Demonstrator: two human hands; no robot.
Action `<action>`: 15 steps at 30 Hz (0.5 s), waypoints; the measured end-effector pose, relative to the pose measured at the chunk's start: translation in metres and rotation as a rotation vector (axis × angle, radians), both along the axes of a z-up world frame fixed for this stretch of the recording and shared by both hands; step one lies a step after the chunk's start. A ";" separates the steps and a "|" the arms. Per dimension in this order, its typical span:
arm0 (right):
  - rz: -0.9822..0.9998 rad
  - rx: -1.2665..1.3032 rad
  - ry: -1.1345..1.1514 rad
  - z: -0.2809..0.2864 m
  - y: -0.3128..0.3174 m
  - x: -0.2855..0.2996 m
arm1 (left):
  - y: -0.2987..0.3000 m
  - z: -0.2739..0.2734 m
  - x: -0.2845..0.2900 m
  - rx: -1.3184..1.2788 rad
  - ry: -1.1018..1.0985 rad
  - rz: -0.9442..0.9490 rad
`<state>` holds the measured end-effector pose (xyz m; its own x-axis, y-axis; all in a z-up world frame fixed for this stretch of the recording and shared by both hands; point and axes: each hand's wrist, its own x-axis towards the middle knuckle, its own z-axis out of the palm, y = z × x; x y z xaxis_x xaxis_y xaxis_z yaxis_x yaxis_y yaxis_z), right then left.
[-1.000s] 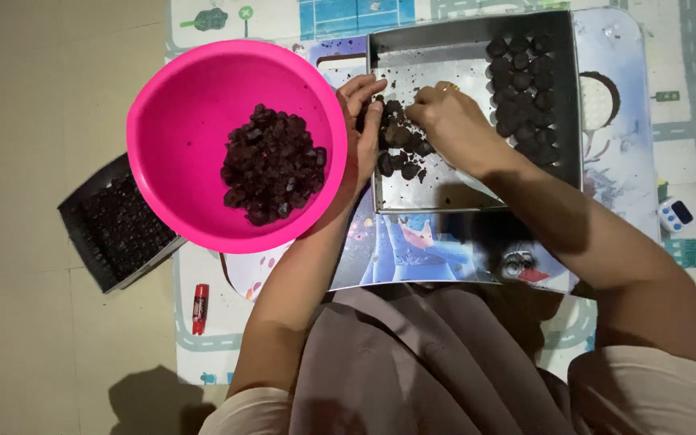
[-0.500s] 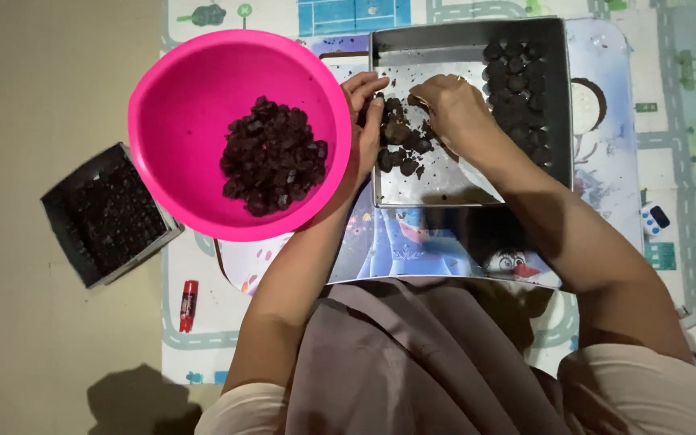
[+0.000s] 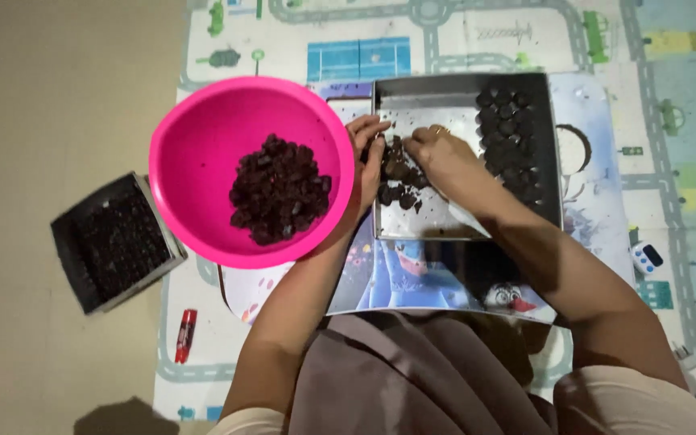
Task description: Portioning dark dough from a tray and rolling it into small uniform balls by hand.
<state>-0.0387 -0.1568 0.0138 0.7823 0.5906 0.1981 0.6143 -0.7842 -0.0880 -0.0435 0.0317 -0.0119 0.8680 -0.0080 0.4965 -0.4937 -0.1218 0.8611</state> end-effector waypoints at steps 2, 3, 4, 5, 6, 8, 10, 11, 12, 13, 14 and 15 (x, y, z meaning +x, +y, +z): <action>-0.007 -0.051 -0.074 -0.021 -0.004 0.011 | 0.001 -0.001 0.002 0.021 -0.019 0.006; 0.004 -0.063 -0.130 -0.029 -0.006 0.018 | 0.001 -0.001 0.004 0.027 -0.018 0.008; 0.009 -0.072 -0.182 -0.039 -0.007 0.020 | 0.003 -0.001 0.002 0.036 -0.012 0.003; -0.004 -0.066 -0.188 -0.041 -0.004 0.017 | 0.004 -0.006 0.000 0.043 -0.019 -0.009; -0.001 -0.051 -0.190 -0.040 -0.003 0.019 | 0.003 -0.009 0.004 0.063 -0.031 0.001; -0.005 -0.030 -0.211 -0.037 0.000 0.020 | 0.002 -0.004 0.004 0.089 -0.063 0.006; 0.026 0.001 -0.195 -0.032 0.004 0.018 | 0.000 0.009 -0.003 0.049 -0.065 0.001; 0.025 0.003 -0.213 -0.028 0.005 0.018 | -0.001 0.013 0.001 0.051 -0.083 0.000; 0.054 0.023 -0.182 -0.027 0.006 0.014 | -0.001 0.014 0.000 0.120 -0.109 0.025; 0.084 0.043 -0.152 -0.026 0.007 0.009 | -0.001 0.016 -0.001 0.189 -0.136 0.050; 0.075 0.052 -0.157 -0.024 0.008 0.007 | -0.003 0.013 0.002 0.198 -0.141 0.042; 0.082 0.062 -0.174 -0.023 0.009 0.006 | -0.004 0.010 0.006 0.343 -0.218 0.056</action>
<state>-0.0329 -0.1478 -0.0088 0.6825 0.6337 0.3642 0.6863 -0.7270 -0.0213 -0.0374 0.0274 -0.0019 0.7466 -0.1608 0.6455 -0.6444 -0.4158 0.6417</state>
